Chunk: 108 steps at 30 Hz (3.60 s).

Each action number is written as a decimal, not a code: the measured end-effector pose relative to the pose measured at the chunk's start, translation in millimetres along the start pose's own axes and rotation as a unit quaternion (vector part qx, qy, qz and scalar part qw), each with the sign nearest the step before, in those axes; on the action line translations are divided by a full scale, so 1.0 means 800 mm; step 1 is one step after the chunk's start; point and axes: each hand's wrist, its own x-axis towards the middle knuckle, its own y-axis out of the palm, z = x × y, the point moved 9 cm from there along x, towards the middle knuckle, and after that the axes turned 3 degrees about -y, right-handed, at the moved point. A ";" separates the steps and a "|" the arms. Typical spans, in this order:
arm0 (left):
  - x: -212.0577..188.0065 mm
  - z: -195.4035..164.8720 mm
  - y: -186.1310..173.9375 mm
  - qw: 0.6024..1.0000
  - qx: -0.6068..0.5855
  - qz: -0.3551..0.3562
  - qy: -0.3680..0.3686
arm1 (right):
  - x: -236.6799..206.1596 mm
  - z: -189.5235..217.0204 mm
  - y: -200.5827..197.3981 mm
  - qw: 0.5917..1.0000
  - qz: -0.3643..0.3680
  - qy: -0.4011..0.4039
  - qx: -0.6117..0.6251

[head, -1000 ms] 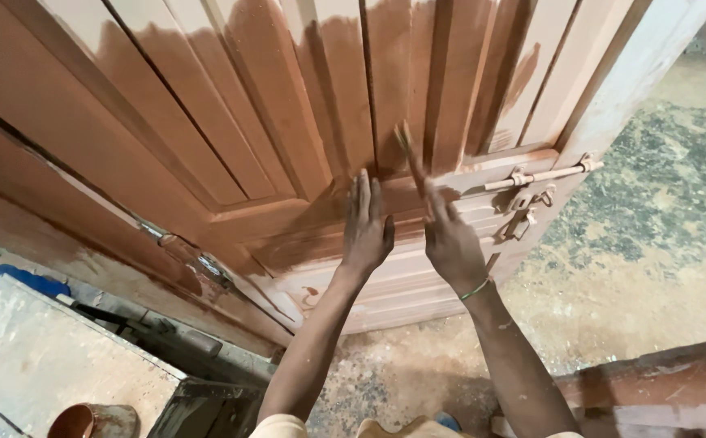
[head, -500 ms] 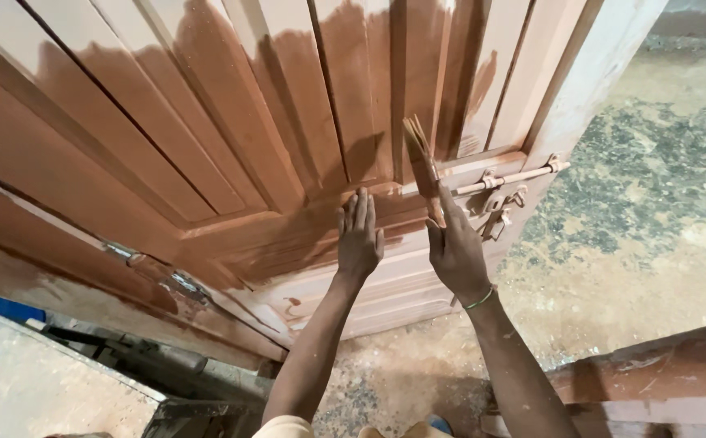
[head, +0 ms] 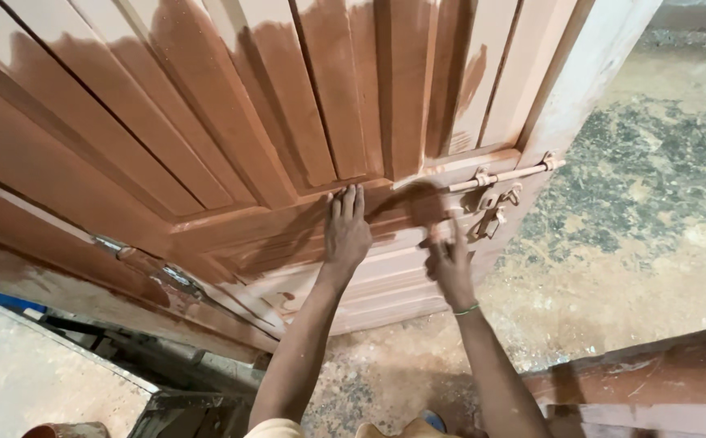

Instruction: The person paints a paneled wooden door with brown paint using a wide paintbrush, working the brush over the recessed panels, edges, and frame areas while steadying the door with the other hand. They periodically reload the brush with paint from a small cup on a nearby ledge and continue coating unpainted sections of the door.

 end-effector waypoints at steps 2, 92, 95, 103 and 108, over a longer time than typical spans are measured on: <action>0.002 -0.001 -0.001 1.000 0.006 0.004 -0.007 | -0.002 0.041 -0.040 0.988 -0.089 -0.065 0.109; 0.016 -0.007 -0.020 0.993 -0.050 0.075 -0.079 | -0.009 0.140 0.054 0.754 0.154 -0.283 -0.573; 0.017 -0.010 -0.028 0.995 -0.041 0.051 -0.069 | -0.010 0.096 0.046 0.758 0.200 -0.208 -0.585; 0.016 -0.009 -0.027 0.989 -0.067 0.078 -0.102 | -0.047 0.267 0.020 0.839 0.023 -0.388 -0.380; 0.015 -0.013 -0.035 0.995 -0.038 0.039 -0.078 | -0.050 0.242 0.004 0.814 0.021 -0.417 -0.403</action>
